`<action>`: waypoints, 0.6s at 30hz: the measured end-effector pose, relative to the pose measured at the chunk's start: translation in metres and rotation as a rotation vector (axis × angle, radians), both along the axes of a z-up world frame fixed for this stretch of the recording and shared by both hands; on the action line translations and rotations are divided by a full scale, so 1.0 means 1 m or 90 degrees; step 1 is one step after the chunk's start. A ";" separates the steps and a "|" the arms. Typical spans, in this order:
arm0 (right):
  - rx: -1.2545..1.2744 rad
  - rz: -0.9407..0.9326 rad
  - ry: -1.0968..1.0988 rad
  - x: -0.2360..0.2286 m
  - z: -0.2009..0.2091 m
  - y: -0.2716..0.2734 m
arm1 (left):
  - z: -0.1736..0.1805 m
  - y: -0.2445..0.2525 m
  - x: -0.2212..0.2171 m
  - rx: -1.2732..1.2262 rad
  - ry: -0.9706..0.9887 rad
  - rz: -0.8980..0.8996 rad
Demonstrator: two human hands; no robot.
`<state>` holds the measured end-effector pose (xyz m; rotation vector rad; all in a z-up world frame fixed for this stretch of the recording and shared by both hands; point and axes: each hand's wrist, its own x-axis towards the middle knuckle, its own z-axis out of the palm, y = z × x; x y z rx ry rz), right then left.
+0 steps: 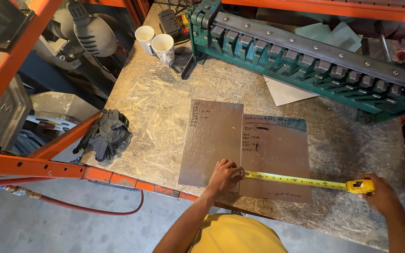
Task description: The person repeatedly measures two metal sheets on a workbench using a yellow tape measure. They extend and retract the tape measure across the sheets multiple times, checking dimensions without marking or cutting the material.
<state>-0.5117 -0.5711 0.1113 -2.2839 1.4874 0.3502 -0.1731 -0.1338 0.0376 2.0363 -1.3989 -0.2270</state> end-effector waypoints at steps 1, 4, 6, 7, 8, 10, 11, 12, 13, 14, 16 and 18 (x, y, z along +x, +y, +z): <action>0.000 0.000 0.001 -0.002 -0.002 -0.002 | 0.000 0.000 0.000 0.000 0.001 0.000; -0.008 0.006 -0.014 -0.005 -0.008 -0.004 | 0.000 0.000 0.000 -0.006 -0.001 0.002; -0.009 0.003 -0.028 -0.006 -0.008 -0.004 | -0.001 0.000 0.000 0.000 0.004 0.002; -0.011 0.004 -0.028 -0.008 -0.010 -0.004 | -0.001 0.000 0.000 -0.003 0.003 0.002; -0.013 0.009 -0.035 -0.009 -0.011 -0.005 | -0.002 0.000 0.001 0.001 0.006 0.000; -0.019 0.021 -0.043 -0.012 -0.017 -0.009 | 0.000 0.000 0.001 0.002 0.007 0.004; -0.033 0.055 -0.036 -0.013 -0.021 -0.012 | 0.001 -0.001 0.001 -0.021 0.029 0.007; -0.047 0.091 -0.030 -0.015 -0.026 -0.015 | 0.003 0.000 0.001 -0.042 0.052 0.012; -0.050 0.099 -0.031 -0.017 -0.044 -0.022 | 0.005 0.000 0.002 -0.046 0.051 0.019; -0.064 0.165 -0.108 -0.021 -0.063 -0.027 | 0.008 0.001 0.002 -0.039 0.070 0.020; -0.079 0.230 -0.190 -0.008 -0.069 -0.012 | 0.010 0.001 0.002 -0.035 0.088 0.022; -0.025 0.204 -0.231 0.023 -0.044 0.031 | 0.011 -0.002 0.001 -0.047 0.067 0.012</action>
